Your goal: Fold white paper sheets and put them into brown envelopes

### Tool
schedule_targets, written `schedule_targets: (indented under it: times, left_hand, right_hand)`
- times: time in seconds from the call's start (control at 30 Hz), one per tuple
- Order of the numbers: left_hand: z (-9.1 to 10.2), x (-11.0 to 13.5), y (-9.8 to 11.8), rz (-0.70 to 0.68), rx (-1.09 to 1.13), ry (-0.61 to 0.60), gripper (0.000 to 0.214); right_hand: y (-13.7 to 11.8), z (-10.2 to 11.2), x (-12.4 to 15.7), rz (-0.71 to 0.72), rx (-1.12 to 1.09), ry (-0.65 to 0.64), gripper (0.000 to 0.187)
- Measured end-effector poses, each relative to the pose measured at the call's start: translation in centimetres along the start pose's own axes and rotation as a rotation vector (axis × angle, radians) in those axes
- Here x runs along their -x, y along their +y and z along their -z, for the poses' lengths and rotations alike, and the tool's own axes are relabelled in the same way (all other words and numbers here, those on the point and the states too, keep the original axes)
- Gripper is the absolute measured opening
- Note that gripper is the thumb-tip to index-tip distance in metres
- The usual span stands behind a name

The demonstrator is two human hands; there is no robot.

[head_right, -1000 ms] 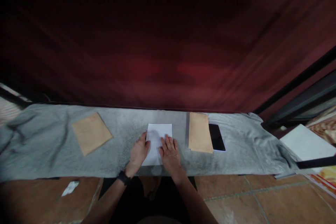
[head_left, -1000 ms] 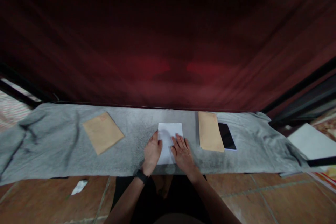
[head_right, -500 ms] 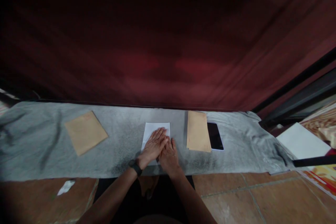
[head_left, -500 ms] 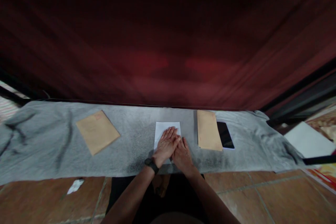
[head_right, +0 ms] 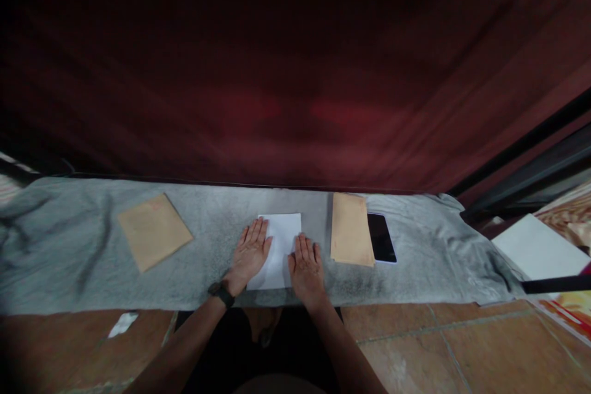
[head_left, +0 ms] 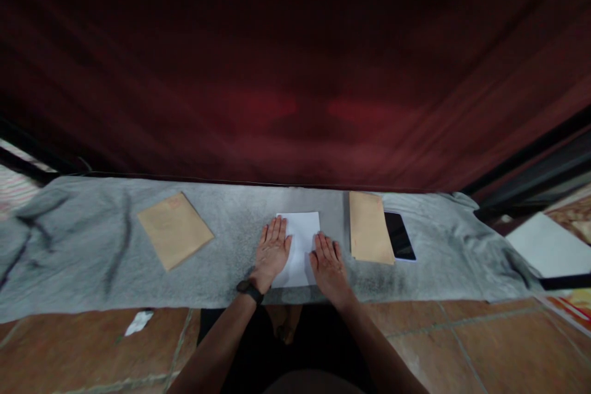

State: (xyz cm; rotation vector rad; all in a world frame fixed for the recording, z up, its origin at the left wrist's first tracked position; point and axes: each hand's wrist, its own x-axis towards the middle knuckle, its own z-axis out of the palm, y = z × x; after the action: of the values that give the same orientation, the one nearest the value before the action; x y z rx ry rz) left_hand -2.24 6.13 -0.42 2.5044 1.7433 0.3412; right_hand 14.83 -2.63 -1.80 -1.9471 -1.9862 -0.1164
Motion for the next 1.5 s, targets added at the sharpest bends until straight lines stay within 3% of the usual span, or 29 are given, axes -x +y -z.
schedule_targets:
  times: [0.13,0.3,0.43,0.7,1.17,1.33,1.5]
  left_hand:
    - [0.1,0.0,0.1,0.000,-0.021,0.000,0.060]
    - [0.1,0.1,-0.1,-0.029,-0.066,-0.018,0.058]
    - [0.1,0.2,-0.1,-0.027,-0.080,-0.034,0.059]
    - [0.0,0.0,0.1,0.010,-0.009,-0.015,0.059]
    - [0.2,0.1,0.2,0.009,-0.002,-0.015,0.064]
    - [0.2,0.1,0.2,0.006,0.005,-0.003,0.064]
    - [0.2,0.1,0.2,-0.001,0.000,-0.005,0.064]
  right_hand:
    - [-1.4,-0.3,-2.5,-0.073,-0.037,-0.027,0.051]
    - [-4.7,-1.9,-6.7,0.061,-0.127,-0.084,0.051]
    - [-5.1,-3.1,-7.8,0.098,-0.124,-0.091,0.051]
    - [-1.2,-3.5,-7.5,0.065,-0.053,-0.034,0.051]
    - [3.5,-2.2,-6.2,-0.043,0.023,0.064,0.051]
    - [2.1,-1.2,-4.6,-0.096,0.016,0.124,0.054]
    - [-2.2,-0.7,-1.3,0.120,-0.059,-0.002,0.053]
